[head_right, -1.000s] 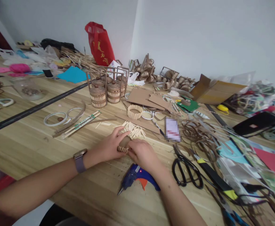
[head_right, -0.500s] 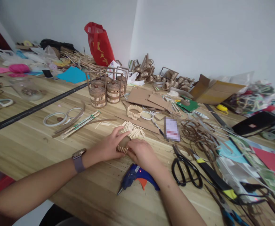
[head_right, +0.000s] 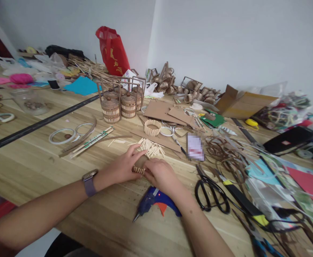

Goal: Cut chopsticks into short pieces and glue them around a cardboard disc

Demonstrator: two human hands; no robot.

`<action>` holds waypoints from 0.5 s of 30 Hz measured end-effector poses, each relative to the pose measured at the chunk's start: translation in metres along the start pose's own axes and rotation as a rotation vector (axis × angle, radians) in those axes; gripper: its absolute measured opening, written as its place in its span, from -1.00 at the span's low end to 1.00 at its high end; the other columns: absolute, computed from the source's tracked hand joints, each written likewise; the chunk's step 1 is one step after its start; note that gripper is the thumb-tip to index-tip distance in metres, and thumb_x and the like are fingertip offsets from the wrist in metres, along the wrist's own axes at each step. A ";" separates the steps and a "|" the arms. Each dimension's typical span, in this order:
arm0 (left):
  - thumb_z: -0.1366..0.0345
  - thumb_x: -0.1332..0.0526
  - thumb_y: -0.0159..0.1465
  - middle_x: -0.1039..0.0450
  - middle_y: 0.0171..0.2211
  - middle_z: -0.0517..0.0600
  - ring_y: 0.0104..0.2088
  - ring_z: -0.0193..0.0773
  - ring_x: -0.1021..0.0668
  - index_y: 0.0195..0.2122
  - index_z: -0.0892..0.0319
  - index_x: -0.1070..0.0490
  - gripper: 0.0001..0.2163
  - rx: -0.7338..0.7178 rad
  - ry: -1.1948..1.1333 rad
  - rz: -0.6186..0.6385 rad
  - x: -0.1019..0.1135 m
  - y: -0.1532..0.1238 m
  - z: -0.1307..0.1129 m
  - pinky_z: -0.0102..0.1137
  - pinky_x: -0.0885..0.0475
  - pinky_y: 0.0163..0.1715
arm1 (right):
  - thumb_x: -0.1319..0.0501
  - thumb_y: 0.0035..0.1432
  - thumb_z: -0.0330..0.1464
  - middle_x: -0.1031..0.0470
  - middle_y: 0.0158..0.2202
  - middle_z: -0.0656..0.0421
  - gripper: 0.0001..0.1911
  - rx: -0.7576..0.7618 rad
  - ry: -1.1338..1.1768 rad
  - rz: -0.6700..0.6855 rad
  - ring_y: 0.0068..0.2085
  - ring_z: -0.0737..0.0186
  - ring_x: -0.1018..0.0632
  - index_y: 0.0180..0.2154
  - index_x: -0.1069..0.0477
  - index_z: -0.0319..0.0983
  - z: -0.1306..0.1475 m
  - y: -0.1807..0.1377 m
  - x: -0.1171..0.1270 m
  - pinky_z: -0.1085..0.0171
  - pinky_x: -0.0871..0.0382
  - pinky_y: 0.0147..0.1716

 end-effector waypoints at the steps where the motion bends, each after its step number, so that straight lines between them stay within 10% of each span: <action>1: 0.32 -0.38 0.06 0.09 0.30 0.21 0.21 0.17 -0.29 0.25 0.07 -0.09 -0.26 0.001 0.001 -0.005 0.000 0.000 0.000 -0.03 -0.34 0.10 | -0.16 0.19 -0.50 -0.44 -0.39 0.16 -0.88 0.001 0.004 0.004 -0.35 0.24 -0.41 -0.40 -0.38 -0.24 0.000 0.000 0.000 0.33 -0.21 -0.34; 15: 0.36 -0.43 0.00 0.23 0.35 0.20 0.26 0.14 -0.23 0.26 0.06 -0.09 -0.19 0.020 -0.043 0.043 0.005 0.001 -0.002 -0.05 -0.28 0.17 | -0.22 0.11 -0.31 -0.34 -0.53 0.27 -0.85 -0.275 0.172 0.239 -0.50 0.30 -0.33 -0.45 -0.28 -0.18 -0.029 -0.064 0.029 0.36 -0.11 -0.52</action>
Point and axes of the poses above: each hand's wrist, its own y-axis towards the middle knuckle, its own x-axis out of the back of the hand, z = x × y, the point moved 2 cm from there along y, towards the middle knuckle
